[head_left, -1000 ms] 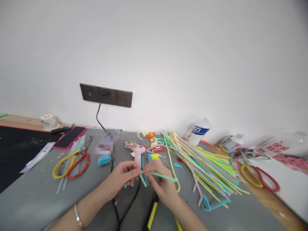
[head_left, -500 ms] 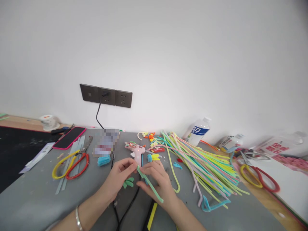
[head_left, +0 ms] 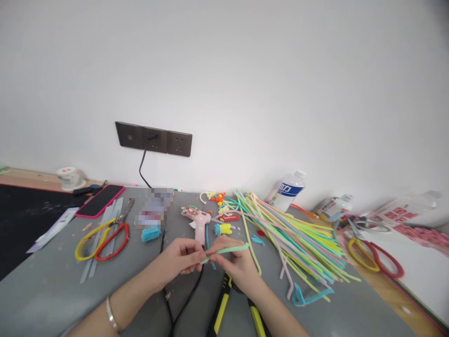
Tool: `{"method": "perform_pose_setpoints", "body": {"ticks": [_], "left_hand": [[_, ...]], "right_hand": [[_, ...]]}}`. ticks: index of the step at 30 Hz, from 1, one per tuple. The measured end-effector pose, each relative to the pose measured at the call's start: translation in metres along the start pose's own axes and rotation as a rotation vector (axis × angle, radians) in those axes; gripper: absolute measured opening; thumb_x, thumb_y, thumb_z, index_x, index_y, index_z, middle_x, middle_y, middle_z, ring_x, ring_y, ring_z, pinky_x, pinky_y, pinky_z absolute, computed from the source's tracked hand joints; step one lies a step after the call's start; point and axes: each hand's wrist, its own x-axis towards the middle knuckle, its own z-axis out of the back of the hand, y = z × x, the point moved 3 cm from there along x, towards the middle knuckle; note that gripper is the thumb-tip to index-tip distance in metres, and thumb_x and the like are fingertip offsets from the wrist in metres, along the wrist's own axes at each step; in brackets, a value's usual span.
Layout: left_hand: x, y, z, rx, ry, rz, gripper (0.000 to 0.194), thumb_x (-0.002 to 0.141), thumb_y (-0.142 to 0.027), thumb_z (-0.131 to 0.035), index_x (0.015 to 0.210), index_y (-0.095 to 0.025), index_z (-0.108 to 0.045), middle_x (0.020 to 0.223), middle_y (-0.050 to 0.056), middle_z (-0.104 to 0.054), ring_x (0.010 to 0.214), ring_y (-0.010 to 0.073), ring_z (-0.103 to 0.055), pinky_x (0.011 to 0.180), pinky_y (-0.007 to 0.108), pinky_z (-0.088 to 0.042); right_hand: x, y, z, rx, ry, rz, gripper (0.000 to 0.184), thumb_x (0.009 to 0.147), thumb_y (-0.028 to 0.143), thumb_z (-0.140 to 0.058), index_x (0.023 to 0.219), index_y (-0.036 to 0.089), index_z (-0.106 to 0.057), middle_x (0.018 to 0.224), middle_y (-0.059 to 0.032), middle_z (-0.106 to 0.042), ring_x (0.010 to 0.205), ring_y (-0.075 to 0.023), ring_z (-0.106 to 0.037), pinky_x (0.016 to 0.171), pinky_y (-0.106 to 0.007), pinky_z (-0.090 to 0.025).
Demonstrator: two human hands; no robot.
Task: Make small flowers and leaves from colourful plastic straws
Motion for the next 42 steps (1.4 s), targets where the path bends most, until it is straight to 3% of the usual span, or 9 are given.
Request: {"method": "perform_pose_setpoints", "body": {"ticks": [6, 10, 16, 19, 22, 26, 31, 36, 42], "left_hand": [[-0.004, 0.007, -0.004, -0.075, 0.141, 0.092, 0.039, 0.067, -0.048, -0.079, 0.065, -0.013, -0.062, 0.055, -0.002, -0.057, 0.041, 0.0039, -0.037, 0.042, 0.019, -0.025], [-0.007, 0.008, -0.009, -0.078, 0.150, 0.157, 0.038, 0.063, -0.045, -0.081, 0.063, -0.014, -0.060, 0.049, -0.006, -0.052, 0.036, 0.0035, -0.035, 0.037, 0.018, -0.026], [-0.003, 0.002, -0.009, -0.152, 0.071, 0.089, 0.041, 0.067, -0.050, -0.078, 0.062, -0.016, -0.054, 0.043, -0.008, -0.044, 0.035, 0.0040, -0.034, 0.034, 0.016, -0.027], [-0.002, 0.001, -0.007, -0.172, 0.044, 0.064, 0.039, 0.067, -0.047, -0.078, 0.063, -0.015, -0.056, 0.047, -0.007, -0.047, 0.038, 0.0049, -0.039, 0.036, 0.016, -0.034], [-0.004, 0.004, -0.007, -0.136, 0.083, 0.092, 0.034, 0.068, -0.042, -0.079, 0.064, -0.014, -0.061, 0.053, -0.003, -0.055, 0.042, 0.0059, -0.045, 0.040, 0.017, -0.040], [-0.007, 0.007, -0.007, -0.099, 0.136, 0.149, 0.028, 0.066, -0.037, -0.080, 0.065, -0.011, -0.068, 0.060, 0.001, -0.063, 0.045, 0.0062, -0.050, 0.042, 0.017, -0.042], [-0.008, 0.007, -0.010, -0.144, 0.203, 0.208, 0.027, 0.062, -0.034, -0.082, 0.068, -0.011, -0.071, 0.045, -0.006, -0.052, 0.035, 0.0037, -0.041, 0.034, 0.015, -0.032], [-0.008, 0.008, -0.010, -0.172, 0.192, 0.215, 0.029, 0.063, -0.035, -0.082, 0.067, -0.013, -0.063, 0.045, -0.007, -0.052, 0.033, 0.0038, -0.040, 0.032, 0.015, -0.030], [-0.008, 0.003, -0.011, -0.190, 0.156, 0.212, 0.035, 0.067, -0.045, -0.078, 0.070, -0.014, -0.062, 0.045, -0.007, -0.052, 0.034, 0.0041, -0.040, 0.033, 0.015, -0.032]], "right_hand": [[-0.003, -0.010, -0.002, 0.284, 0.095, -0.256, 0.029, 0.082, 0.047, -0.068, 0.078, 0.019, -0.073, 0.070, -0.0025, -0.065, 0.060, -0.0149, -0.060, 0.057, -0.026, -0.050], [-0.006, -0.013, -0.007, 0.440, 0.171, -0.347, 0.031, 0.077, 0.048, -0.072, 0.074, 0.017, -0.069, 0.065, -0.0009, -0.063, 0.054, -0.0127, -0.057, 0.056, -0.025, -0.050], [-0.005, -0.016, -0.007, 0.467, 0.137, -0.312, 0.042, 0.077, 0.058, -0.069, 0.089, 0.018, -0.069, 0.073, -0.0034, -0.065, 0.065, -0.0157, -0.060, 0.063, -0.028, -0.051], [-0.004, -0.019, -0.006, 0.499, 0.126, -0.331, 0.036, 0.072, 0.046, -0.079, 0.092, 0.019, -0.069, 0.076, -0.0025, -0.066, 0.067, -0.0149, -0.060, 0.064, -0.026, -0.050], [-0.003, -0.019, -0.006, 0.507, 0.139, -0.335, 0.021, 0.076, 0.038, -0.077, 0.082, 0.018, -0.071, 0.072, -0.0007, -0.064, 0.065, -0.0132, -0.058, 0.063, -0.025, -0.048], [-0.004, -0.016, -0.007, 0.501, 0.235, -0.328, 0.016, 0.075, 0.032, -0.078, 0.076, 0.017, -0.073, 0.070, -0.0002, -0.062, 0.064, -0.0126, -0.056, 0.062, -0.025, -0.045], [-0.007, -0.012, -0.012, 0.572, 0.315, -0.349, 0.016, 0.074, 0.031, -0.079, 0.076, 0.017, -0.072, 0.074, 0.0010, -0.057, 0.060, -0.0107, -0.055, 0.059, -0.024, -0.045], [-0.004, -0.012, -0.013, 0.558, 0.236, -0.329, 0.016, 0.079, 0.031, -0.075, 0.079, 0.017, -0.068, 0.074, -0.0008, -0.061, 0.070, -0.0141, -0.058, 0.066, -0.026, -0.044], [-0.002, -0.009, -0.010, 0.468, 0.169, -0.281, 0.016, 0.082, 0.033, -0.072, 0.080, 0.018, -0.067, 0.075, -0.0016, -0.061, 0.068, -0.0141, -0.056, 0.065, -0.027, -0.044]]}}
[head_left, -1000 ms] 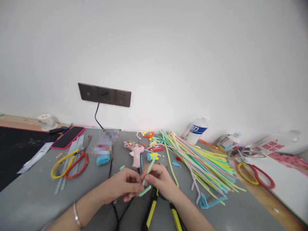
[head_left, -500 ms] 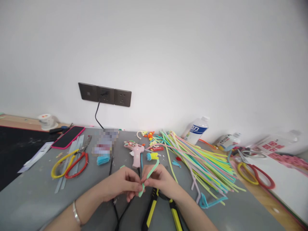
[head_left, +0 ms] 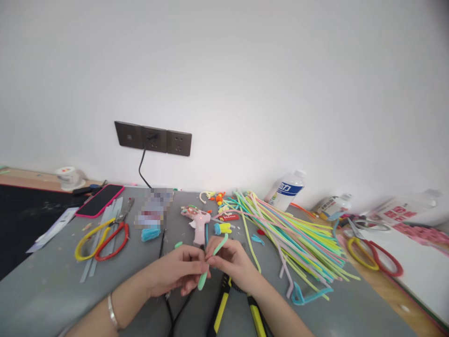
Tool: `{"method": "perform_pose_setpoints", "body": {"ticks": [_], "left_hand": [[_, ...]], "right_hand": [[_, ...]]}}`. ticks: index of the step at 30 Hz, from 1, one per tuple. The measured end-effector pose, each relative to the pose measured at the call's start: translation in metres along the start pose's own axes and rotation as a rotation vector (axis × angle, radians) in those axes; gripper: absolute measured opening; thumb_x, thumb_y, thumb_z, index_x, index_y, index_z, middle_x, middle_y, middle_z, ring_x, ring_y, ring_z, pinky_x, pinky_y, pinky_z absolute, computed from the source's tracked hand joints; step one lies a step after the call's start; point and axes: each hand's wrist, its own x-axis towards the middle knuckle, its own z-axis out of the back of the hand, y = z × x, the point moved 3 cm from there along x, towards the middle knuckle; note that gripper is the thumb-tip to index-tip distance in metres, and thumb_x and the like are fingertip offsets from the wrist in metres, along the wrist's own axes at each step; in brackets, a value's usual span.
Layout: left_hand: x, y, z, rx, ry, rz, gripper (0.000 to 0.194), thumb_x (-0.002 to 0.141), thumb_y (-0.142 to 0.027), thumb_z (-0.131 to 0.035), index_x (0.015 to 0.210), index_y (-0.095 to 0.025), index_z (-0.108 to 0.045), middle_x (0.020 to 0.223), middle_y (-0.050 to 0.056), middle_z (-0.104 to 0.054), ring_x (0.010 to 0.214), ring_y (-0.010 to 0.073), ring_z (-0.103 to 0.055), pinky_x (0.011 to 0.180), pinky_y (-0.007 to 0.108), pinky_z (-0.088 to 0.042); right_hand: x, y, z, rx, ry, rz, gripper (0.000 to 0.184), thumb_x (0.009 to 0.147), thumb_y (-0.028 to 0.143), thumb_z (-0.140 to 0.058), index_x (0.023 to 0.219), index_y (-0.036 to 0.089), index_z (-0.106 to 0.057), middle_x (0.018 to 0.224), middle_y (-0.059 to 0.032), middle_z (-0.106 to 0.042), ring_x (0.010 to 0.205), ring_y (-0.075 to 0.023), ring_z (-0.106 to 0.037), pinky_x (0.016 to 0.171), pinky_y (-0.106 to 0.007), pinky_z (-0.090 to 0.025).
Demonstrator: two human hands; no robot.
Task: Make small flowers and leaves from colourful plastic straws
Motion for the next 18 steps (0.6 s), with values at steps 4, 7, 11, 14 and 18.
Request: {"method": "perform_pose_setpoints", "body": {"ticks": [4, 7, 11, 14, 18], "left_hand": [[0.002, -0.002, 0.000, 0.002, -0.026, -0.049, 0.034, 0.069, -0.045, -0.077, 0.071, -0.015, -0.062, 0.041, -0.009, -0.046, 0.032, 0.0036, -0.037, 0.033, 0.015, -0.029], [0.003, -0.002, 0.001, -0.033, -0.091, -0.107, 0.035, 0.070, -0.044, -0.078, 0.068, -0.015, -0.059, 0.047, -0.007, -0.050, 0.034, 0.0030, -0.038, 0.034, 0.015, -0.028], [0.006, -0.003, 0.006, -0.077, -0.172, -0.184, 0.037, 0.070, -0.045, -0.078, 0.067, -0.015, -0.058, 0.051, -0.006, -0.052, 0.038, 0.0030, -0.039, 0.035, 0.014, -0.026], [0.008, -0.002, 0.009, -0.107, -0.230, -0.214, 0.038, 0.069, -0.045, -0.079, 0.064, -0.014, -0.057, 0.053, -0.004, -0.055, 0.040, 0.0023, -0.038, 0.037, 0.014, -0.024], [0.010, -0.001, 0.010, -0.132, -0.269, -0.239, 0.040, 0.067, -0.046, -0.080, 0.063, -0.012, -0.059, 0.055, -0.003, -0.058, 0.041, 0.0020, -0.038, 0.039, 0.013, -0.025]], "right_hand": [[-0.001, -0.002, 0.000, -0.031, -0.034, 0.001, 0.018, 0.083, 0.035, -0.070, 0.079, 0.018, -0.066, 0.077, -0.0015, -0.060, 0.065, -0.0137, -0.055, 0.064, -0.027, -0.045], [-0.002, -0.002, 0.001, -0.115, -0.103, 0.062, 0.016, 0.086, 0.034, -0.067, 0.081, 0.018, -0.066, 0.077, -0.0022, -0.060, 0.068, -0.0148, -0.057, 0.065, -0.028, -0.045], [-0.003, 0.005, 0.001, -0.360, -0.197, 0.204, 0.008, 0.087, 0.024, -0.065, 0.082, 0.019, -0.068, 0.079, -0.0046, -0.065, 0.075, -0.0174, -0.060, 0.067, -0.028, -0.045], [-0.005, 0.010, -0.002, -0.502, -0.203, 0.289, 0.009, 0.087, 0.017, -0.062, 0.090, 0.019, -0.070, 0.087, -0.0071, -0.066, 0.081, -0.0189, -0.063, 0.072, -0.030, -0.048], [-0.007, 0.012, -0.004, -0.609, -0.181, 0.333, 0.019, 0.088, 0.012, -0.056, 0.098, 0.019, -0.070, 0.094, -0.0097, -0.067, 0.087, -0.0200, -0.064, 0.077, -0.032, -0.050]]}}
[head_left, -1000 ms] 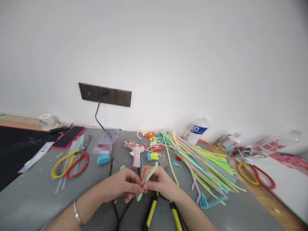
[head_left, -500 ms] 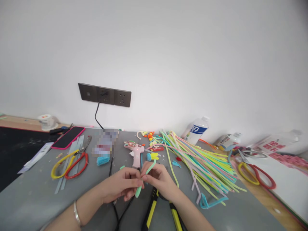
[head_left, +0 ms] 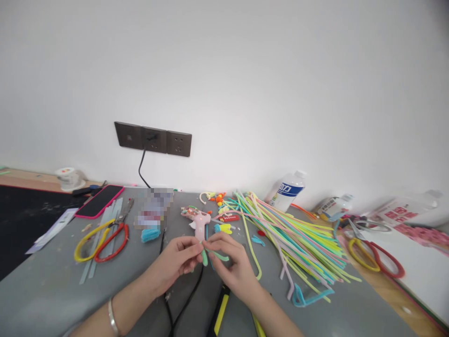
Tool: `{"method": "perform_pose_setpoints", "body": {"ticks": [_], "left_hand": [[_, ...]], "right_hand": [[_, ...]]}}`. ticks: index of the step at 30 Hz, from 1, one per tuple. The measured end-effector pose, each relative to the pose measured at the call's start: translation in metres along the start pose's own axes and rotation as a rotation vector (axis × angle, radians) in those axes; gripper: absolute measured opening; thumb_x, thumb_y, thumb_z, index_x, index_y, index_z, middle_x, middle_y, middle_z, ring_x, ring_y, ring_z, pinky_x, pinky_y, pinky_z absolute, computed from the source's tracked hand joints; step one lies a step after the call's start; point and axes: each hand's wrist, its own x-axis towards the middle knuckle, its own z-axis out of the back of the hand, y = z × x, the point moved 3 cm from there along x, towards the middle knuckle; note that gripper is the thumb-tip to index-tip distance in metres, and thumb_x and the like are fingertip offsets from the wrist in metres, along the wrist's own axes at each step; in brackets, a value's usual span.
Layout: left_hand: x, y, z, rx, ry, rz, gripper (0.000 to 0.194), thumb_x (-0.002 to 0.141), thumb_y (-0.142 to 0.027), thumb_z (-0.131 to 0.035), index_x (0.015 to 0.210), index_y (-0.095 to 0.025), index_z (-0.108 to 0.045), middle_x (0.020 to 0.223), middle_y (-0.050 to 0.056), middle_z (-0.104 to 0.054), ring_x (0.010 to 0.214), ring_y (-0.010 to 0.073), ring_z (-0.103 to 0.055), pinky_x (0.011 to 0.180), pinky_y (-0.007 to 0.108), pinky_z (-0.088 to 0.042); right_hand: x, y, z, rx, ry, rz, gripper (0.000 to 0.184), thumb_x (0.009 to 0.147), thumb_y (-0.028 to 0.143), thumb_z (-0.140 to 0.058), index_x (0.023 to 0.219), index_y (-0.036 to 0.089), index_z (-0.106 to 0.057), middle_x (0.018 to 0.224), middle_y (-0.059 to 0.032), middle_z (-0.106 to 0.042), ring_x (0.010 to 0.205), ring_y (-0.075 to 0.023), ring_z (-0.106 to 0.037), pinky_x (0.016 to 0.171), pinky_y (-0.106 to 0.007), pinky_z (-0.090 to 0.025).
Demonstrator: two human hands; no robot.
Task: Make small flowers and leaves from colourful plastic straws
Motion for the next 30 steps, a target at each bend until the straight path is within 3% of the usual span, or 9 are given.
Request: {"method": "perform_pose_setpoints", "body": {"ticks": [6, 18, 21, 25, 30], "left_hand": [[0.000, -0.002, 0.002, -0.002, -0.065, -0.045, 0.038, 0.065, -0.043, -0.083, 0.067, -0.013, -0.060, 0.057, 0.000, -0.065, 0.041, 0.0024, -0.040, 0.039, 0.013, -0.027], [0.000, -0.004, 0.003, -0.088, -0.052, -0.087, 0.032, 0.071, -0.038, -0.080, 0.071, -0.015, -0.059, 0.064, 0.000, -0.066, 0.051, 0.0057, -0.054, 0.044, 0.012, -0.039], [-0.002, -0.007, 0.001, -0.061, -0.035, -0.090, 0.032, 0.071, -0.039, -0.080, 0.073, -0.015, -0.060, 0.064, 0.000, -0.067, 0.052, 0.0067, -0.054, 0.044, 0.013, -0.040], [-0.004, -0.010, -0.002, 0.004, -0.021, -0.111, 0.035, 0.069, -0.043, -0.081, 0.075, -0.014, -0.061, 0.063, 0.002, -0.069, 0.053, 0.0084, -0.055, 0.046, 0.015, -0.041], [-0.003, -0.008, 0.000, 0.057, -0.015, -0.145, 0.034, 0.071, -0.045, -0.078, 0.074, -0.014, -0.063, 0.063, 0.003, -0.070, 0.055, 0.0092, -0.060, 0.052, 0.017, -0.046]], "right_hand": [[-0.001, 0.001, -0.001, -0.021, -0.012, 0.018, 0.018, 0.088, 0.009, -0.055, 0.097, 0.020, -0.067, 0.097, -0.0093, -0.070, 0.092, -0.0203, -0.066, 0.081, -0.032, -0.051], [-0.001, 0.002, -0.002, 0.008, 0.004, 0.000, 0.023, 0.089, 0.015, -0.056, 0.108, 0.019, -0.069, 0.093, -0.0086, -0.072, 0.086, -0.0197, -0.066, 0.078, -0.031, -0.052], [-0.001, -0.005, -0.003, 0.071, -0.046, -0.094, 0.019, 0.089, 0.021, -0.058, 0.102, 0.019, -0.072, 0.086, -0.0069, -0.073, 0.077, -0.0186, -0.066, 0.071, -0.029, -0.052], [-0.002, -0.018, -0.004, 0.284, -0.079, -0.346, 0.021, 0.087, 0.036, -0.062, 0.089, 0.018, -0.073, 0.075, -0.0038, -0.071, 0.061, -0.0154, -0.064, 0.058, -0.026, -0.052], [-0.001, -0.017, -0.011, 0.479, 0.005, -0.454, 0.028, 0.083, 0.046, -0.065, 0.079, 0.018, -0.065, 0.065, -0.0008, -0.067, 0.056, -0.0140, -0.063, 0.057, -0.026, -0.054]]}}
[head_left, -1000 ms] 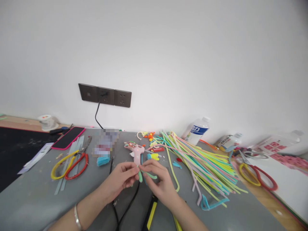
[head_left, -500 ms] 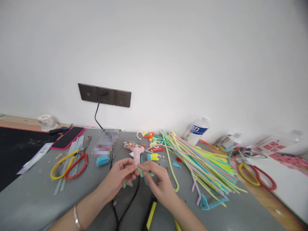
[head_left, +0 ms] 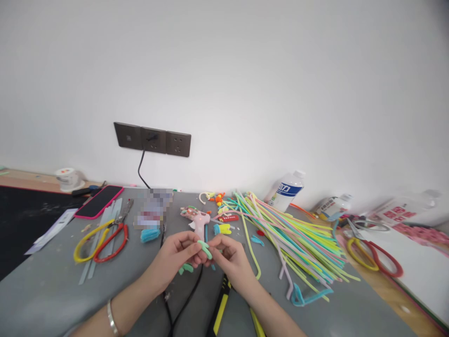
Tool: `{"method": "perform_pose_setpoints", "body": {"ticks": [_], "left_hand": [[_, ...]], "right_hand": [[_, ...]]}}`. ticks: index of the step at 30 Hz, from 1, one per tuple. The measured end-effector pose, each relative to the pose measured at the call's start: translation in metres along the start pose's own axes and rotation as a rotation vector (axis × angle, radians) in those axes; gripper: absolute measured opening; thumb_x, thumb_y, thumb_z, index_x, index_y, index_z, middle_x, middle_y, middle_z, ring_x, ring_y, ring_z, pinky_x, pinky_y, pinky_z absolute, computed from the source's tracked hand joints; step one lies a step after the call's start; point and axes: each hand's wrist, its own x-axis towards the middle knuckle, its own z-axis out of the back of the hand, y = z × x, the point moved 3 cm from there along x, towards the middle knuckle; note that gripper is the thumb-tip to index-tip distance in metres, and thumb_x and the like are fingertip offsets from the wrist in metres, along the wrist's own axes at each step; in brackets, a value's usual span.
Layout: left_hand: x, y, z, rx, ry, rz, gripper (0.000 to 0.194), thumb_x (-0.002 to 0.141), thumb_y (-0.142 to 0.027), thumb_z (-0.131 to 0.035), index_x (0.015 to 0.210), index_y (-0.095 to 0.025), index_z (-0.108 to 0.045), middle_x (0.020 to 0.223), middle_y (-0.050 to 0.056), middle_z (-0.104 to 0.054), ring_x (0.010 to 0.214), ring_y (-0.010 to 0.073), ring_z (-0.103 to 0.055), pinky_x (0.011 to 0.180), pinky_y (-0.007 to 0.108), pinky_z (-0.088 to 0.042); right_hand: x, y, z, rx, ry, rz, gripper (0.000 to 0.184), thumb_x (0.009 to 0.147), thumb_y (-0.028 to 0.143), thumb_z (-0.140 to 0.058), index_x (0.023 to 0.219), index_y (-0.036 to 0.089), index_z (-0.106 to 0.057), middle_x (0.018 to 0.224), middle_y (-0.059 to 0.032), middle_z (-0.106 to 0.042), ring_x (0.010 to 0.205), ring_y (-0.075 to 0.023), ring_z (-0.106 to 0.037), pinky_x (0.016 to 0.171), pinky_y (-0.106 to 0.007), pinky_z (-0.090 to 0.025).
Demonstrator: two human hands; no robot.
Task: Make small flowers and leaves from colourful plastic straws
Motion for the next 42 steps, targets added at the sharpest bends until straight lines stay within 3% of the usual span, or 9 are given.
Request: {"method": "perform_pose_setpoints", "body": {"ticks": [5, 10, 15, 21, 24, 32, 37, 42], "left_hand": [[0.001, 0.000, 0.004, 0.052, -0.069, -0.054, 0.034, 0.070, -0.045, -0.079, 0.075, -0.014, -0.064, 0.063, 0.002, -0.071, 0.054, 0.0100, -0.062, 0.053, 0.018, -0.049], [0.001, -0.003, 0.008, 0.130, -0.107, -0.095, 0.038, 0.069, -0.049, -0.078, 0.077, -0.015, -0.065, 0.066, 0.003, -0.073, 0.055, 0.0115, -0.063, 0.055, 0.020, -0.053], [0.001, -0.002, 0.008, 0.153, -0.099, -0.095, 0.038, 0.071, -0.050, -0.076, 0.076, -0.015, -0.062, 0.067, 0.003, -0.072, 0.058, 0.0124, -0.065, 0.058, 0.021, -0.055], [-0.002, -0.008, 0.006, 0.308, -0.078, -0.234, 0.024, 0.077, -0.040, -0.072, 0.087, -0.020, -0.066, 0.074, 0.000, -0.070, 0.063, 0.0142, -0.066, 0.060, 0.023, -0.056], [-0.003, -0.010, 0.008, 0.449, -0.096, -0.288, 0.015, 0.077, -0.033, -0.073, 0.081, -0.020, -0.073, 0.073, 0.001, -0.071, 0.064, 0.0163, -0.068, 0.061, 0.023, -0.057], [-0.002, -0.010, 0.014, 0.532, -0.119, -0.266, 0.006, 0.072, -0.025, -0.076, 0.076, -0.022, -0.079, 0.067, 0.004, -0.076, 0.063, 0.0224, -0.073, 0.063, 0.028, -0.058], [-0.004, -0.012, 0.016, 0.538, -0.128, -0.286, 0.005, 0.070, -0.024, -0.078, 0.074, -0.024, -0.080, 0.068, 0.004, -0.077, 0.063, 0.0223, -0.072, 0.062, 0.027, -0.055], [-0.005, -0.012, 0.016, 0.622, -0.134, -0.336, 0.006, 0.076, -0.027, -0.073, 0.076, -0.025, -0.079, 0.065, 0.003, -0.075, 0.062, 0.0204, -0.070, 0.061, 0.025, -0.053]], "right_hand": [[-0.002, 0.004, -0.004, -0.023, 0.054, 0.042, 0.024, 0.088, 0.041, -0.060, 0.082, 0.018, -0.065, 0.068, -0.0024, -0.067, 0.061, -0.0138, -0.064, 0.060, -0.025, -0.053], [-0.006, 0.010, -0.002, -0.274, 0.043, 0.214, 0.022, 0.093, 0.026, -0.050, 0.093, 0.017, -0.070, 0.072, -0.0032, -0.065, 0.062, -0.0133, -0.061, 0.060, -0.024, -0.050], [-0.007, 0.012, 0.001, -0.489, -0.045, 0.327, 0.015, 0.087, 0.022, -0.058, 0.093, 0.018, -0.072, 0.071, -0.0034, -0.067, 0.062, -0.0144, -0.057, 0.059, -0.024, -0.047], [-0.002, 0.009, 0.006, -0.457, -0.083, 0.232, 0.022, 0.090, 0.029, -0.055, 0.085, 0.017, -0.074, 0.065, -0.0031, -0.063, 0.057, -0.0138, -0.052, 0.051, -0.023, -0.040], [-0.001, 0.009, 0.007, -0.481, -0.091, 0.190, 0.026, 0.091, 0.032, -0.054, 0.083, 0.017, -0.074, 0.065, -0.0030, -0.062, 0.057, -0.0139, -0.051, 0.050, -0.023, -0.038], [-0.002, 0.011, 0.005, -0.474, -0.061, 0.174, 0.031, 0.092, 0.036, -0.052, 0.076, 0.016, -0.069, 0.065, -0.0020, -0.059, 0.057, -0.0126, -0.049, 0.051, -0.022, -0.037], [-0.003, 0.012, 0.004, -0.413, -0.051, 0.131, 0.033, 0.092, 0.041, -0.053, 0.074, 0.016, -0.067, 0.063, -0.0008, -0.057, 0.053, -0.0112, -0.045, 0.047, -0.021, -0.035], [-0.003, 0.012, 0.004, -0.390, -0.062, 0.131, 0.034, 0.089, 0.045, -0.056, 0.071, 0.018, -0.065, 0.059, 0.0003, -0.052, 0.053, -0.0118, -0.044, 0.047, -0.022, -0.034]]}}
